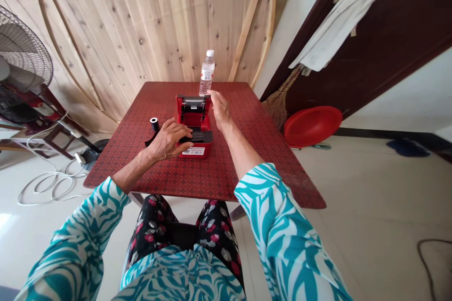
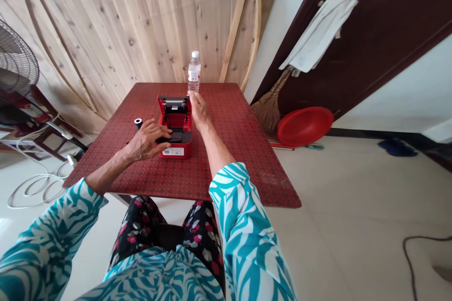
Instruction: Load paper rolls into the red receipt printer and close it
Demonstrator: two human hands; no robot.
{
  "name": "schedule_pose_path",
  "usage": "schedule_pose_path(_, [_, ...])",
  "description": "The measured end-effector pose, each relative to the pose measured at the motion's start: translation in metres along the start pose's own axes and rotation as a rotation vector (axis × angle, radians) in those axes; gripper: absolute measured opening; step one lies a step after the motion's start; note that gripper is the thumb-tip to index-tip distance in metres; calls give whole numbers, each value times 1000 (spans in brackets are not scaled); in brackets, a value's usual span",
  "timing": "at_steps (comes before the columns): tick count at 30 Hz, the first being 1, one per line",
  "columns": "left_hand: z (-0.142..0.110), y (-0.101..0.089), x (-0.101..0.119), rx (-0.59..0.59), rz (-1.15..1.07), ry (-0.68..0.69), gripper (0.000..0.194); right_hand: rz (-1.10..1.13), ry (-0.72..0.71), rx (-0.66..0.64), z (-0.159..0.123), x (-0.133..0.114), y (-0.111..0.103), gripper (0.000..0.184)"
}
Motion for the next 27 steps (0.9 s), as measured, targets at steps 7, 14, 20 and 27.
schedule_pose_path(7, [-8, -7, -1, 108, 94, -70, 27, -117, -141, 66, -65, -14, -8, 49])
schedule_pose_path(14, [-17, -6, -26, 232, -96, -274, 33, -118, -174, 85, -101, -6, -7, 49])
schedule_pose_path(20, [-21, 5, -35, 181, -8, -336, 35, -131, -247, 115, -109, -3, -6, 43])
schedule_pose_path(27, [-24, 6, -34, 196, 68, -327, 32, -193, -221, 59, -116, 2, -4, 50])
Point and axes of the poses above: each hand's wrist, its own z-axis towards the middle knuckle, its own y-axis out of the palm, x = y × z, the point moved 7 cm from there along z, towards the middle knuckle, and after that the axes turned 10 degrees about z, right-handed, at the moved point
